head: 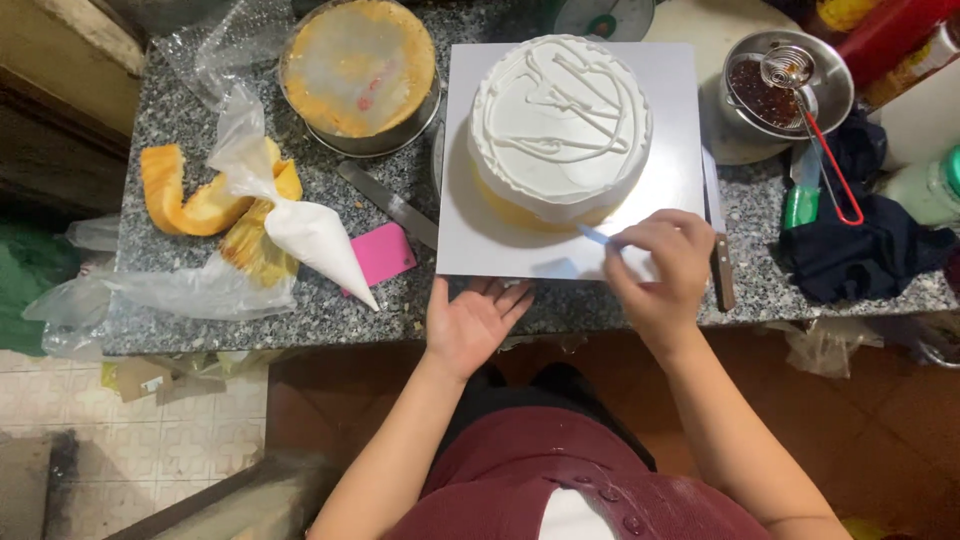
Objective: Applying icing from a piping bag and smoothing the sides with a scraper.
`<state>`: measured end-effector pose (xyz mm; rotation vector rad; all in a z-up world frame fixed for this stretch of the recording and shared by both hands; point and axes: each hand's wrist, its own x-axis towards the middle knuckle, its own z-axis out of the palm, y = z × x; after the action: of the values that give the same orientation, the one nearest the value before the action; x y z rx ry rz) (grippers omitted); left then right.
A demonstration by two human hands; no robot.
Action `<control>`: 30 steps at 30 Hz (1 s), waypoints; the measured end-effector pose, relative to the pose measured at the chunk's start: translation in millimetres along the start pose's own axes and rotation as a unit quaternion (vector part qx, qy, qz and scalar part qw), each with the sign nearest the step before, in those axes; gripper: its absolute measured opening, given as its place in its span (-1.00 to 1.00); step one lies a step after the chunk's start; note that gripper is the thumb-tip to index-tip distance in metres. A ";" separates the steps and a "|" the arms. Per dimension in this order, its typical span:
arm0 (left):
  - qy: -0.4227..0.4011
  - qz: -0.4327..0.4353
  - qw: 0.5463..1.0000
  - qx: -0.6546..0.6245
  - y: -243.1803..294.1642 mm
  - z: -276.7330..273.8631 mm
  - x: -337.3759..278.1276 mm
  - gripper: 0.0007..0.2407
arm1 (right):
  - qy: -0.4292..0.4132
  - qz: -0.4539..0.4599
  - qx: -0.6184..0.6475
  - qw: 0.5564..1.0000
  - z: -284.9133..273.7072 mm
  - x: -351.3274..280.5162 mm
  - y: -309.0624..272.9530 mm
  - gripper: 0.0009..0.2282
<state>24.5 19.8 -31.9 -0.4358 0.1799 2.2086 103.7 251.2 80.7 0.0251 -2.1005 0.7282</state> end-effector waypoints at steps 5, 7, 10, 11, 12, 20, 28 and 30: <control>0.050 -0.014 0.998 -0.042 -7.8 10.8 -0.7 -0.29 | -0.028 -0.034 -0.046 0.998 9.4 2.6 -9.5 -0.89; 0.057 -0.017 0.997 -0.055 -10.9 15.3 -1.6 -0.29 | -0.023 -0.049 -0.052 0.997 12.2 3.8 -12.4 -0.90; 0.067 -0.024 0.995 -0.071 -14.5 26.4 -5.8 -0.31 | -0.029 -0.047 -0.060 0.997 13.8 4.7 -16.6 -0.90; 0.063 -0.026 0.995 -0.068 -15.1 30.3 -7.3 -0.32 | -0.026 -0.046 -0.053 0.997 14.2 5.6 -18.5 -0.90; 0.060 -0.028 0.996 -0.064 -15.6 34.1 -8.9 -0.32 | -0.023 -0.046 -0.046 0.998 14.5 6.4 -20.5 -0.89; 0.039 -0.049 0.998 -0.030 -22.7 11.9 1.0 -0.33 | -0.003 0.018 -0.002 1.000 13.2 1.8 -23.6 -0.91; 0.076 -0.044 0.996 -0.005 -22.7 34.5 -6.2 -0.42 | 0.028 0.068 0.011 0.997 26.1 -2.5 -29.2 -0.91; 0.101 -0.021 0.995 -0.005 -20.0 34.7 -5.7 -0.40 | 0.047 0.083 0.053 0.994 29.2 3.1 -35.8 -0.92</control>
<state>34.9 37.7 2.9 -0.6630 0.2652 2.1237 90.0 207.6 87.9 -0.1250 -1.9892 0.9228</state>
